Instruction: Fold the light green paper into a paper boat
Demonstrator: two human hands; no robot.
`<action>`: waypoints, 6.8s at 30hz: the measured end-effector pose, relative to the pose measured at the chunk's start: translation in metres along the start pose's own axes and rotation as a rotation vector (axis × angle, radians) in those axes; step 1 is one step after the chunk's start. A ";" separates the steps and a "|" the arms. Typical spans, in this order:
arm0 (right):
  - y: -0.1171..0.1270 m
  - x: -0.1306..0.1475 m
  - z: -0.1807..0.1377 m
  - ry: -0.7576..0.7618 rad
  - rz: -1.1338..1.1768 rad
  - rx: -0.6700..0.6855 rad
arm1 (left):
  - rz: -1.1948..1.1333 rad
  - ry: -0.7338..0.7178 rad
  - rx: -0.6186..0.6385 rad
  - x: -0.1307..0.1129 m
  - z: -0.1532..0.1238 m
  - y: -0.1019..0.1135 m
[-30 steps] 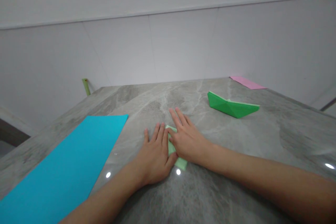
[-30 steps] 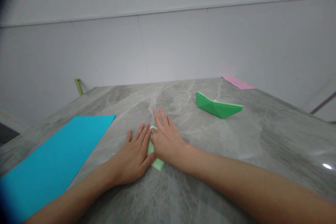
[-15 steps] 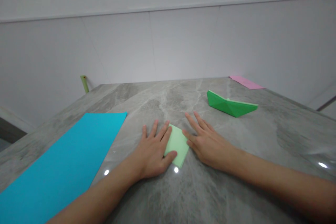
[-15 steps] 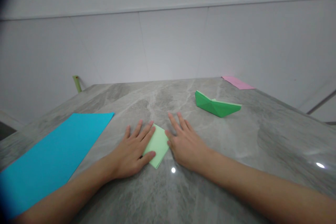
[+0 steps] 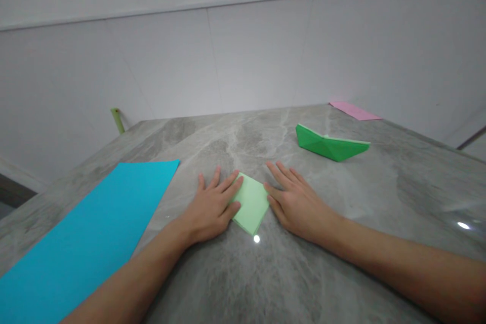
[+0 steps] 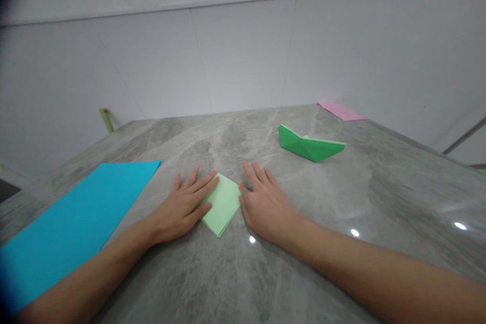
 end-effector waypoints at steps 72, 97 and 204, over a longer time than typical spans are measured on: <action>-0.001 0.002 0.016 -0.117 0.673 -0.173 | -0.488 -0.061 -0.204 -0.008 -0.006 0.017; 0.004 0.001 0.013 -0.095 0.794 -0.259 | -0.943 0.091 -0.202 -0.008 -0.004 0.013; 0.004 0.001 0.013 -0.188 0.954 -0.276 | -1.012 0.110 -0.375 -0.009 -0.004 0.013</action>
Point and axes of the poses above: each hand's wrist, its own z-axis towards the middle knuckle, its own y-axis out of the back of the hand, x = y × z, the point moved 3 cm from there along z, towards the middle knuckle, and after that the axes turned 2 degrees about -x, right-handed, at the moved point
